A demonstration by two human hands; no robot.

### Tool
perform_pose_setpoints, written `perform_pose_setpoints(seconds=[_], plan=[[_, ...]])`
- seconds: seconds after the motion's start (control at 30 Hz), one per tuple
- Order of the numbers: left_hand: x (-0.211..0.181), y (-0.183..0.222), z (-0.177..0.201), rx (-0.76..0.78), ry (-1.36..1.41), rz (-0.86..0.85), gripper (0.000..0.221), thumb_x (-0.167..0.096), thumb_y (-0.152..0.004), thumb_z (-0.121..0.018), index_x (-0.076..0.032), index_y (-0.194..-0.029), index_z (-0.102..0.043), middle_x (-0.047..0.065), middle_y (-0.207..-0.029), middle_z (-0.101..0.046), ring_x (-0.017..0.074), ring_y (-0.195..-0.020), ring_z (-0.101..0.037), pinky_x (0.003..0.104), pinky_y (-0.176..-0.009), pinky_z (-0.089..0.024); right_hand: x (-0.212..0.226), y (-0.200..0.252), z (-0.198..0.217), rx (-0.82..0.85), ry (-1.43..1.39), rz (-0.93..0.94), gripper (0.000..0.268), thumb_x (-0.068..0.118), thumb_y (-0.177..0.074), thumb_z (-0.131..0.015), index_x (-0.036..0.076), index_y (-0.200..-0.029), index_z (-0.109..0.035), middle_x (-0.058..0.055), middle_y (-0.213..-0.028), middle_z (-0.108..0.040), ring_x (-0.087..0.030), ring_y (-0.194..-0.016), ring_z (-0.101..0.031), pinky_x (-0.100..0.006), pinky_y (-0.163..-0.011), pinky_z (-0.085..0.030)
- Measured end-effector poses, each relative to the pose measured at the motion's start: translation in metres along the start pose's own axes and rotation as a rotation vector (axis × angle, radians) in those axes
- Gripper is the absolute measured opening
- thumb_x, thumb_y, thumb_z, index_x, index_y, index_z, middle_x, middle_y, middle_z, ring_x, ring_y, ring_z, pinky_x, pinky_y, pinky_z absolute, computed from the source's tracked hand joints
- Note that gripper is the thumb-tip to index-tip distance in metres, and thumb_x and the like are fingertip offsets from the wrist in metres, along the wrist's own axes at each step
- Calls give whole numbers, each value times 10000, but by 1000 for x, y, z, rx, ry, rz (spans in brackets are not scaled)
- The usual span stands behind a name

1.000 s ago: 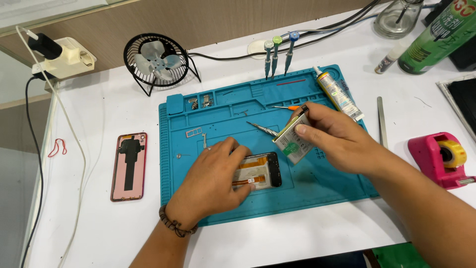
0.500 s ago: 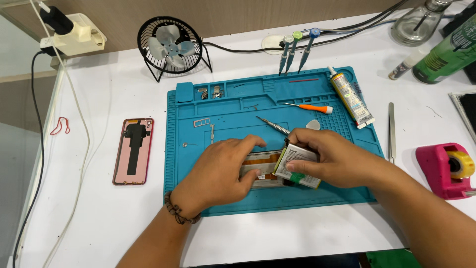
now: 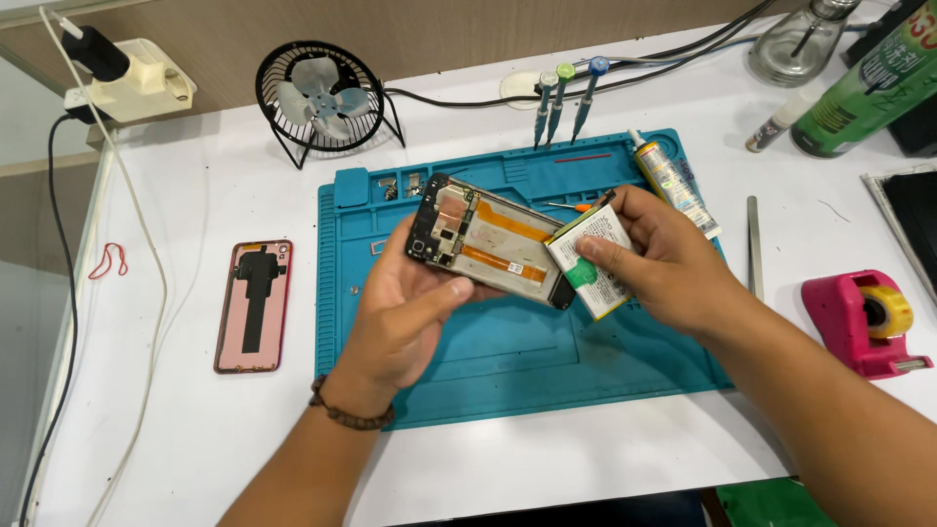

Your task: The person replaces a smartphone battery. They apply adhesive to the phone's internal frame, then place the battery into the phone and press it into place.

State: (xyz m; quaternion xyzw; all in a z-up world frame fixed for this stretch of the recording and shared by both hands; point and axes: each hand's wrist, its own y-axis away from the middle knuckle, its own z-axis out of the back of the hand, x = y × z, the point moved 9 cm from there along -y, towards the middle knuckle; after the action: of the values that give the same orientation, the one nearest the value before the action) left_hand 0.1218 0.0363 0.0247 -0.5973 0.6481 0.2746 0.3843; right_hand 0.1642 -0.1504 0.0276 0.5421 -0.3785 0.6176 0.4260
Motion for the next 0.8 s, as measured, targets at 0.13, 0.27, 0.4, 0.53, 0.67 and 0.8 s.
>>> perform_pose_setpoints(seconds=[0.13, 0.27, 0.4, 0.53, 0.67, 0.8], plan=[[23, 0, 21, -131, -46, -5, 568, 59, -803, -584, -35, -1330, -395, 191, -1168, -585, 282, -1002, -638, 404, -786, -600, -6, 1, -2, 20, 16, -5, 134, 77, -852, -653, 5, -940, -581, -125, -688, -678, -173, -578, -615, -276, -576, -503], [16, -3, 23, -177, -111, -34, 661, 106, -805, -525, -64, -1397, -285, 222, -1165, -569, 269, -965, -637, 366, -726, -611, 1, -1, 9, -43, 30, 8, 105, 77, -885, -615, -5, -948, -595, -128, -694, -653, -181, -592, -598, -287, -565, -489], [18, -1, 17, -167, -223, 28, 719, 131, -772, -509, -66, -1425, -281, 273, -1074, -624, 260, -859, -671, 334, -636, -628, -11, -11, 33, -125, -74, 35, 129, 79, -960, -523, -26, -1010, -578, -145, -756, -657, -180, -650, -591, -291, -598, -489], [30, -1, 19, -158, -257, 72, 719, 133, -760, -511, -55, -1419, -292, 283, -1048, -640, 253, -827, -677, 340, -612, -634, -8, -9, 30, -168, -230, 16, 146, 64, -952, -492, -43, -1023, -561, -106, -777, -635, -140, -684, -588, -248, -608, -475], [40, 5, 30, -292, -382, 240, 554, 94, -803, -589, -108, -1283, -401, 189, -1068, -691, 250, -887, -713, 312, -552, -596, -22, -9, 23, -97, -229, -177, 473, 7, -708, -729, 38, -1144, -547, -95, -1018, -667, -143, -900, -631, -272, -750, -570], [42, 5, 31, -300, -447, 290, 497, 71, -809, -601, -107, -1236, -420, 182, -1058, -694, 261, -908, -715, 318, -529, -592, -24, -12, 20, -14, -162, -108, 447, 10, -693, -770, 44, -1063, -520, -89, -970, -657, -136, -884, -634, -261, -715, -576]])
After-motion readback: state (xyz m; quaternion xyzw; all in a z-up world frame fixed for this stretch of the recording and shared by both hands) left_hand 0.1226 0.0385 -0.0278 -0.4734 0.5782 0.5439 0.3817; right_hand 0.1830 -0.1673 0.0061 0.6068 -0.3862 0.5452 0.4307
